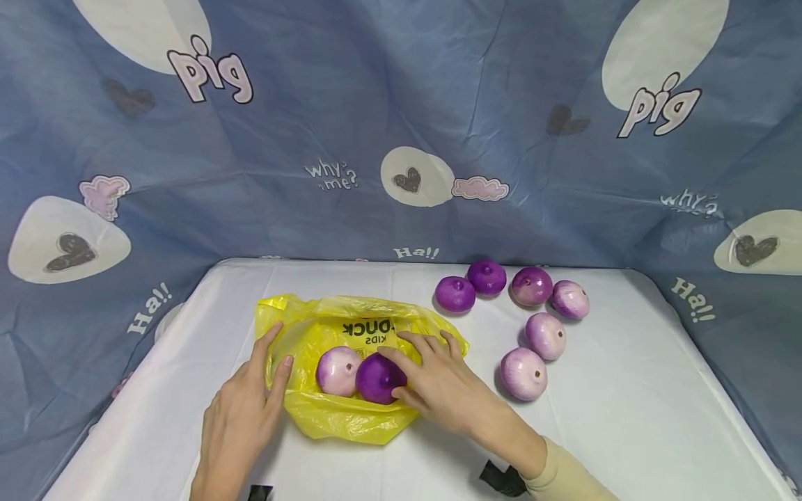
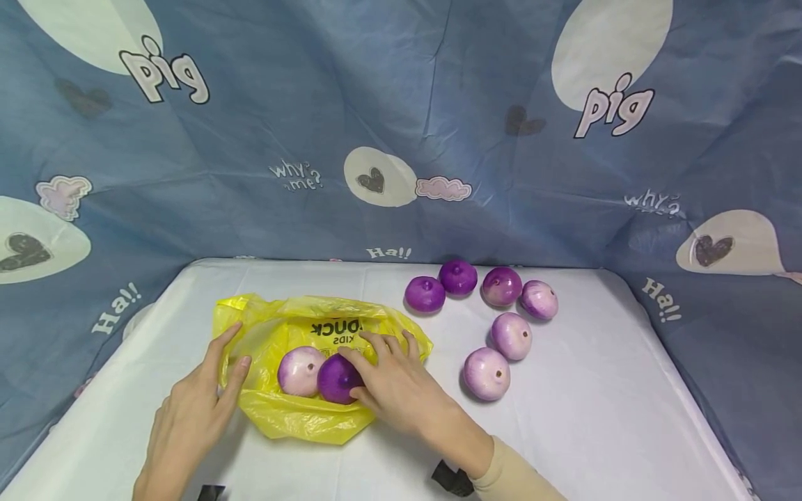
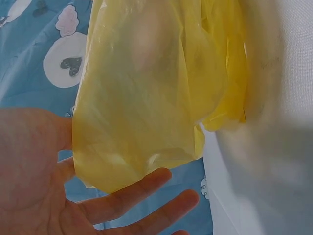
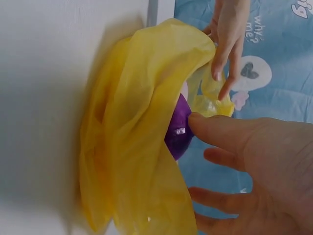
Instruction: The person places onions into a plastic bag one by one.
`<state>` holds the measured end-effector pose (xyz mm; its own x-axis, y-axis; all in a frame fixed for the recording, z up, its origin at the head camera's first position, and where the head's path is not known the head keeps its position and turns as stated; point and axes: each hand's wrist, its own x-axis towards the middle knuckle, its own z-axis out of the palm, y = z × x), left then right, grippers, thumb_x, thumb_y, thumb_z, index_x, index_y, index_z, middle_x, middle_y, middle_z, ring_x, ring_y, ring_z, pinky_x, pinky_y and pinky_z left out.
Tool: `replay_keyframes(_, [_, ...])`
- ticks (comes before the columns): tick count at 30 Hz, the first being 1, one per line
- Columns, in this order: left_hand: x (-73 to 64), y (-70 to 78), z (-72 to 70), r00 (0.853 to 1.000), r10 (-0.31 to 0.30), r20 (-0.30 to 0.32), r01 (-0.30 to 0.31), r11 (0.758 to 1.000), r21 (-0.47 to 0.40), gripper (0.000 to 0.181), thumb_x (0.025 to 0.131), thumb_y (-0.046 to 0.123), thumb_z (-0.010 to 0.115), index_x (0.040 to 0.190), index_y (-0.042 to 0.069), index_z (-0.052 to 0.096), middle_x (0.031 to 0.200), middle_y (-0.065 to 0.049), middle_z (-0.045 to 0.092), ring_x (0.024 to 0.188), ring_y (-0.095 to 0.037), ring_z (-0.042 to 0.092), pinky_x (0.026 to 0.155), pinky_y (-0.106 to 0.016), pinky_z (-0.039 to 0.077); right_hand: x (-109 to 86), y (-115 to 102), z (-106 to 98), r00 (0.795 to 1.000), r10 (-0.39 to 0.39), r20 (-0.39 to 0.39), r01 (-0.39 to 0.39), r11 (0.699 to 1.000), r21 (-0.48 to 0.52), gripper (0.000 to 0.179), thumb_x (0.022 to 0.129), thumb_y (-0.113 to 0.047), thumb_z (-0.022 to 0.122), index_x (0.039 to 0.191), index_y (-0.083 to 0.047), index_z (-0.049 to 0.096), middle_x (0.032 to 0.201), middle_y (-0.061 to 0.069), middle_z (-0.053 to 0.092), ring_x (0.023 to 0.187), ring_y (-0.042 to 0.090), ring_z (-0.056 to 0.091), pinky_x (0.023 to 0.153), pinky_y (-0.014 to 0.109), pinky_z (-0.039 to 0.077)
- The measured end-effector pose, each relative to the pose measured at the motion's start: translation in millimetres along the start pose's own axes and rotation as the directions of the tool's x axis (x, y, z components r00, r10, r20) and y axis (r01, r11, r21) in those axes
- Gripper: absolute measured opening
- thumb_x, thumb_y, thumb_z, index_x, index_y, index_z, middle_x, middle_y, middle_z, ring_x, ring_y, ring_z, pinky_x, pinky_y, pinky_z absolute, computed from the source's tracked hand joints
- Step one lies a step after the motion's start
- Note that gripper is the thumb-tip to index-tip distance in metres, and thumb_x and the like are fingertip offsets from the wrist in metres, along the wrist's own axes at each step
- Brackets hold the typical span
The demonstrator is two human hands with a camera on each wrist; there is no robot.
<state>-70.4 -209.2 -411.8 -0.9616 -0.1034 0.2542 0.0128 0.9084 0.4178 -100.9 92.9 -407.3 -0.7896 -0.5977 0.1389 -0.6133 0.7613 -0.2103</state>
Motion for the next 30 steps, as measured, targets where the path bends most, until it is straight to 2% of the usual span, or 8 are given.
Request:
replay_keyframes(8, [0.1,-0.5,-0.1,1.0,-0.001,0.005,0.001,1.0,0.007,0.055,0.113,0.046,0.051,0.166,0.032,0.039,0.111,-0.028,0.076,0.087,-0.054,0.073,0.062,-0.064,0.051,-4.6,9,-6,0.999,-0.008,-0.047,0.007,1.0,-0.016,0.061,0.104,-0.041,0.071,0.159,-0.028,0.049,0.163,0.013,0.049,0.149,0.036,0.052,0.121,0.071,0.035])
replay_keyframes(16, [-0.1,-0.3,0.0,1.0,-0.002,0.012,0.002,1.0,0.008,0.056,0.113,0.045,0.052,0.166,0.031,0.039,0.113,-0.029,0.076,0.089,-0.055,0.073,0.063,-0.064,0.052,-9.4,20,-14,0.997,0.031,-0.076,-0.031,1.0,0.001,0.064,0.102,-0.04,0.074,0.159,-0.026,0.049,0.164,0.017,0.049,0.151,0.042,0.05,0.12,0.073,0.035])
replay_keyframes(30, [-0.9,-0.9,0.6,1.0,-0.007,0.02,0.007,1.0,0.008,0.056,0.113,0.046,0.051,0.166,0.032,0.038,0.115,-0.029,0.076,0.092,-0.055,0.073,0.064,-0.064,0.052,-21.1,40,-21,0.991,0.067,-0.112,-0.073,0.996,-0.046,0.062,0.102,-0.039,0.075,0.156,-0.023,0.051,0.164,0.016,0.05,0.151,0.039,0.051,0.118,0.074,0.039])
